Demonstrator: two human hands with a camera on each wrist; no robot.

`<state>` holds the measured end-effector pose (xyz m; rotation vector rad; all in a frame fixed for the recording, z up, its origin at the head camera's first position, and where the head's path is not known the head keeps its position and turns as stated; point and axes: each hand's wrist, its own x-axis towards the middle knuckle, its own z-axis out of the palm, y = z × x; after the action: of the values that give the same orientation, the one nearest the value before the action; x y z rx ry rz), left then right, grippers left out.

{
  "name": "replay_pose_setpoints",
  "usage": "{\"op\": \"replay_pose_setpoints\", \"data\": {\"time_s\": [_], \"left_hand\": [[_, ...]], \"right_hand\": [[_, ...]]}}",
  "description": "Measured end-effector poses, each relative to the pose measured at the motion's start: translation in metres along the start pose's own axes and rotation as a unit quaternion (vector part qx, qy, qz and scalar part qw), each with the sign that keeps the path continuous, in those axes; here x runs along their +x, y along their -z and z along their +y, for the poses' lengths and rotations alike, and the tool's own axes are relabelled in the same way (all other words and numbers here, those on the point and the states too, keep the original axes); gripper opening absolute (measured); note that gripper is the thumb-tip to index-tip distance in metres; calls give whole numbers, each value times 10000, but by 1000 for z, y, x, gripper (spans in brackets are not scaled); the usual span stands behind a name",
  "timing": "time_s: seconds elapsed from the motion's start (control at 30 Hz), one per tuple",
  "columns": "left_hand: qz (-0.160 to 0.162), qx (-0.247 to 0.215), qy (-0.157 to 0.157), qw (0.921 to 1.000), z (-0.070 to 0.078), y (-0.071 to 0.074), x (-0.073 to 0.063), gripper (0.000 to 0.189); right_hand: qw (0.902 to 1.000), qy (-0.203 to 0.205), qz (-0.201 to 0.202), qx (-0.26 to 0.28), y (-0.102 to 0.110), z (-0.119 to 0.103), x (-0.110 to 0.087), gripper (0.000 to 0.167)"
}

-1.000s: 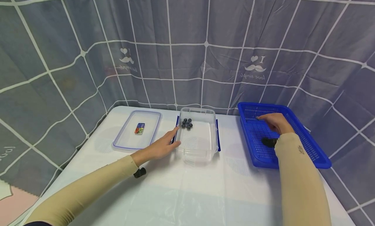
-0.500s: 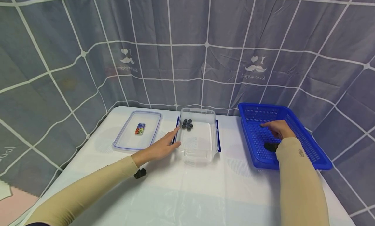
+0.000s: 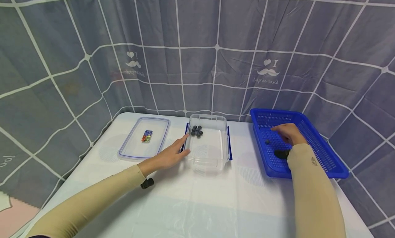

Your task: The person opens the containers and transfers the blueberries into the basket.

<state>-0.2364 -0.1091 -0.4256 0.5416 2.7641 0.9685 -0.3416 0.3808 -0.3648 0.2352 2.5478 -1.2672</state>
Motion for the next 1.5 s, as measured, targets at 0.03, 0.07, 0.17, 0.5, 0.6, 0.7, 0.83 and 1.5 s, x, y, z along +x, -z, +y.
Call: {"op": "replay_pose_setpoints", "data": {"time_s": [0.03, 0.07, 0.17, 0.5, 0.6, 0.7, 0.83, 1.5], "left_hand": [[2, 0, -6, 10000, 0, 0, 0, 78], [5, 0, -14, 10000, 0, 1, 1, 78], [11, -7, -48, 10000, 0, 2, 2, 78], [-28, -114, -58, 9999, 1, 1, -3, 78], [-39, -141, -36, 9999, 0, -1, -6, 78], [-16, -144, -18, 9999, -1, -2, -8, 78], [-26, -152, -20, 9999, -1, -2, -8, 78], [2, -105, -78, 9999, 1, 0, -3, 78]], "right_hand": [[10000, 62, 25, -33, 0, -4, -1, 41], [9999, 132, 56, -43, -1, -8, -1, 35], [9995, 293, 73, -131, -2, -21, -2, 24], [9975, 702, 6, 14, -17, -59, -8, 61], [9969, 792, -36, -2, -26, -69, -9, 58], [9958, 911, -112, -46, -34, -80, -10, 56], [9944, 1035, -226, 25, -44, -94, -11, 52], [9884, 1161, -605, 774, -103, -140, 2, 46]]}}
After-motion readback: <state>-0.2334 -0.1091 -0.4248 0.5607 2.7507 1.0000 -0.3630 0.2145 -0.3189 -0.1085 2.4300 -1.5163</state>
